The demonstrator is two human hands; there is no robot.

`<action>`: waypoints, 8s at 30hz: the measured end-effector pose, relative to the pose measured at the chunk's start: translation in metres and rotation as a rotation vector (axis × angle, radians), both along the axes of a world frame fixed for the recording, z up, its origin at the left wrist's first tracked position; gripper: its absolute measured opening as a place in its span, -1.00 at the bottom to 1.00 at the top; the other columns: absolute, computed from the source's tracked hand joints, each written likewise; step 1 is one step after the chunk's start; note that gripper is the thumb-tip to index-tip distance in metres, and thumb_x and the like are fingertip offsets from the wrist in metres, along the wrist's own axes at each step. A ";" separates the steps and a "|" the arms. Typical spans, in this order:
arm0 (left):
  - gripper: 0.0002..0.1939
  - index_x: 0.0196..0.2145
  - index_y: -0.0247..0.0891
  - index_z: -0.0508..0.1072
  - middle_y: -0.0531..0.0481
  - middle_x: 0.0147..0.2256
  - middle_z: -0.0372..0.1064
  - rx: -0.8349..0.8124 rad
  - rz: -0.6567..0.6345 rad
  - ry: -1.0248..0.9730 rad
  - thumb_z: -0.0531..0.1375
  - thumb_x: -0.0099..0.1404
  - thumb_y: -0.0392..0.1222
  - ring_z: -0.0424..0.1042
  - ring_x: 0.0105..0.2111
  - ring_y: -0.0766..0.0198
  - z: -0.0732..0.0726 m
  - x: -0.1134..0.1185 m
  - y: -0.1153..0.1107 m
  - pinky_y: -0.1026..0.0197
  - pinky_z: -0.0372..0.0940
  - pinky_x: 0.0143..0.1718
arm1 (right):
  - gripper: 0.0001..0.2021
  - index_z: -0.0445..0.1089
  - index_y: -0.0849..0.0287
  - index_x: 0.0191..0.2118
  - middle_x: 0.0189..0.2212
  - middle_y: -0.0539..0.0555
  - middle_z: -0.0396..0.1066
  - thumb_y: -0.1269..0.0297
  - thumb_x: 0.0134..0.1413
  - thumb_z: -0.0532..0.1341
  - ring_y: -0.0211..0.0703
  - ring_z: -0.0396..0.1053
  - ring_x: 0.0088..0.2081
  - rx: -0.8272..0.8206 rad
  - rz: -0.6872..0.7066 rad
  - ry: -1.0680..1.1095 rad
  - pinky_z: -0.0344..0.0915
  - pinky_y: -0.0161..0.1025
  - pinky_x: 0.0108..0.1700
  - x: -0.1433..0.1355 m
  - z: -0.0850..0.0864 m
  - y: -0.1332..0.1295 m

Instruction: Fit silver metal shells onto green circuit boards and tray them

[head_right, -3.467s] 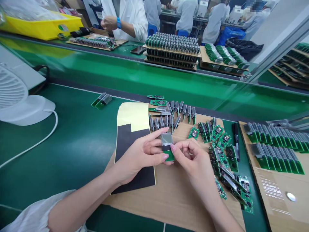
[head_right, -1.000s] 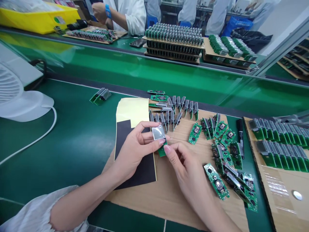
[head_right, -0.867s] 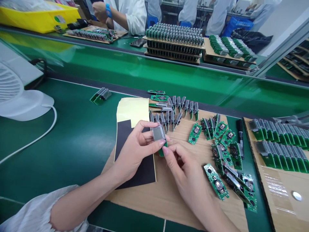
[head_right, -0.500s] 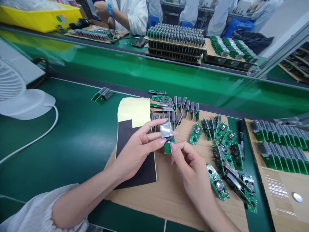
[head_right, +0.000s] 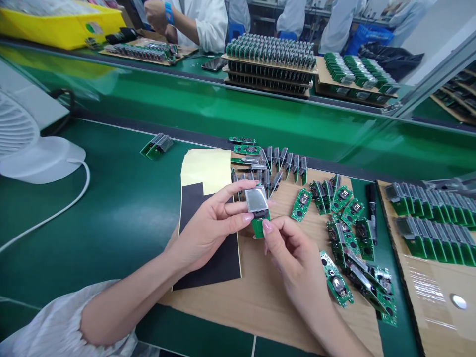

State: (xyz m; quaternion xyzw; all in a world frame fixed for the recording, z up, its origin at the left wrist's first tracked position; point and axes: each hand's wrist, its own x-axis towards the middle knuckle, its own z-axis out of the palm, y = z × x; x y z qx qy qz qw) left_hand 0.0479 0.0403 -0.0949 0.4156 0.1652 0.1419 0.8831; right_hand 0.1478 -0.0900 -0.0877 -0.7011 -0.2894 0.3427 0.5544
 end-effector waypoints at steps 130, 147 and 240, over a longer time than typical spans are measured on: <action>-0.56 0.06 -0.07 0.39 -0.09 0.01 0.26 1.300 0.040 -0.024 0.17 0.22 -0.35 0.36 0.04 0.23 -0.008 -0.004 0.014 0.15 0.43 -0.02 | -0.74 0.29 0.15 -0.37 -0.64 -0.15 0.12 0.07 0.22 0.21 -0.43 0.08 -0.71 -0.006 0.098 0.151 0.05 -0.42 -0.66 0.014 -0.009 -0.006; -0.60 0.04 -0.12 0.33 -0.07 0.02 0.24 1.354 0.021 -0.022 0.17 0.25 -0.33 0.33 0.06 0.23 -0.012 -0.005 0.016 0.08 0.36 0.08 | -0.77 0.25 0.12 -0.38 -0.69 -0.16 0.12 0.13 0.26 0.16 -0.38 0.07 -0.68 -0.023 0.124 -0.045 0.06 -0.39 -0.62 0.010 -0.008 -0.008; -0.62 -0.06 -0.29 0.43 -0.08 -0.08 0.44 1.228 0.528 1.143 0.15 0.32 0.05 0.44 -0.07 0.21 -0.005 -0.066 0.222 -0.02 0.37 0.04 | -0.60 0.45 0.10 -0.07 -0.36 0.09 0.44 -0.08 0.24 0.08 -0.23 0.32 -0.51 -0.030 0.144 -0.363 0.40 -0.29 -0.44 -0.001 -0.047 -0.003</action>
